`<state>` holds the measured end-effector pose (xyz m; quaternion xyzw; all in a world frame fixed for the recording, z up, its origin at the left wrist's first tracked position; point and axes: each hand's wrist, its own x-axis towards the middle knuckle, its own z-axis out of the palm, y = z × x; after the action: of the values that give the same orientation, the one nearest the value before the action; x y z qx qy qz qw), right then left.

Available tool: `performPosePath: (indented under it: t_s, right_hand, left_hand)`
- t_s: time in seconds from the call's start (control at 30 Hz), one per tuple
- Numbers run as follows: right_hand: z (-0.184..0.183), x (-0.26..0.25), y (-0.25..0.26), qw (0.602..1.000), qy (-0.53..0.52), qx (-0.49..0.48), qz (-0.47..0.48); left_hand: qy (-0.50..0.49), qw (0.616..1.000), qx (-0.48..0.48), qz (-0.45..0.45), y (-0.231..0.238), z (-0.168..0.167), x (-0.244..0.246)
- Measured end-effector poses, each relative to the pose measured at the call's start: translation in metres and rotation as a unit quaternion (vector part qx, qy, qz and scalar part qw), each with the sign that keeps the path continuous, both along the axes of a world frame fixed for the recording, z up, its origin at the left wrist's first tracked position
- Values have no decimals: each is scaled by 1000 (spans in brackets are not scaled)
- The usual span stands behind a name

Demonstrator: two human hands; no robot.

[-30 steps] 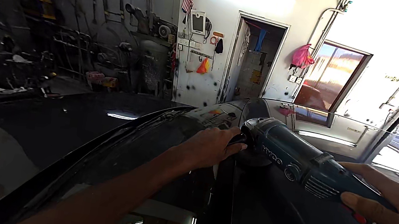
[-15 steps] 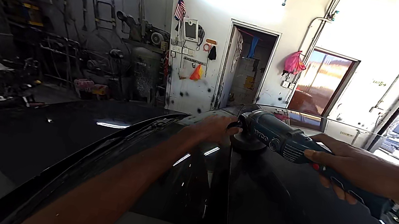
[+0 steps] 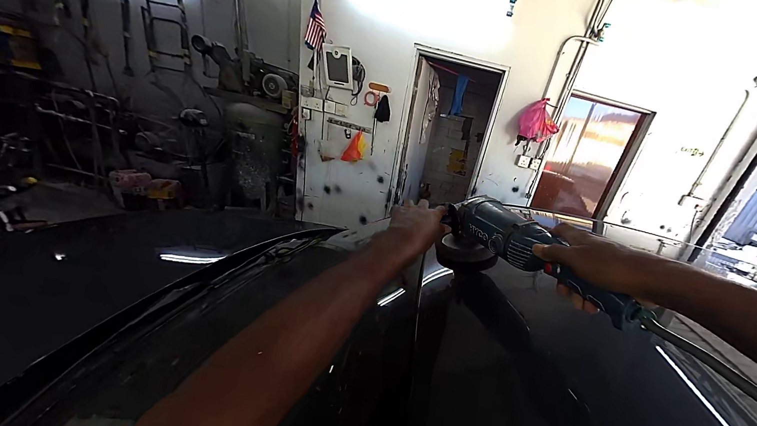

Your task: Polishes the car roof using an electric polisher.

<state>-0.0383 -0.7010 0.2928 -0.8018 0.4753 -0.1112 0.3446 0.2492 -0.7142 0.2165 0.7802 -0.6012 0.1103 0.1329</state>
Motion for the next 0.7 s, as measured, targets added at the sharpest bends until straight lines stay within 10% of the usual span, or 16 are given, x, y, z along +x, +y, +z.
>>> performPosePath:
  t_s: [0.33, 0.7]
  right_hand:
    - [7, -90, -57, 991, -58, -10, -124]
    - [18, -344, -91, 942, -79, -28, -325]
  left_hand:
    - [-64, 994, -74, -47, 64, 63, 11]
    - [-53, 998, -27, -24, 216, 26, 129]
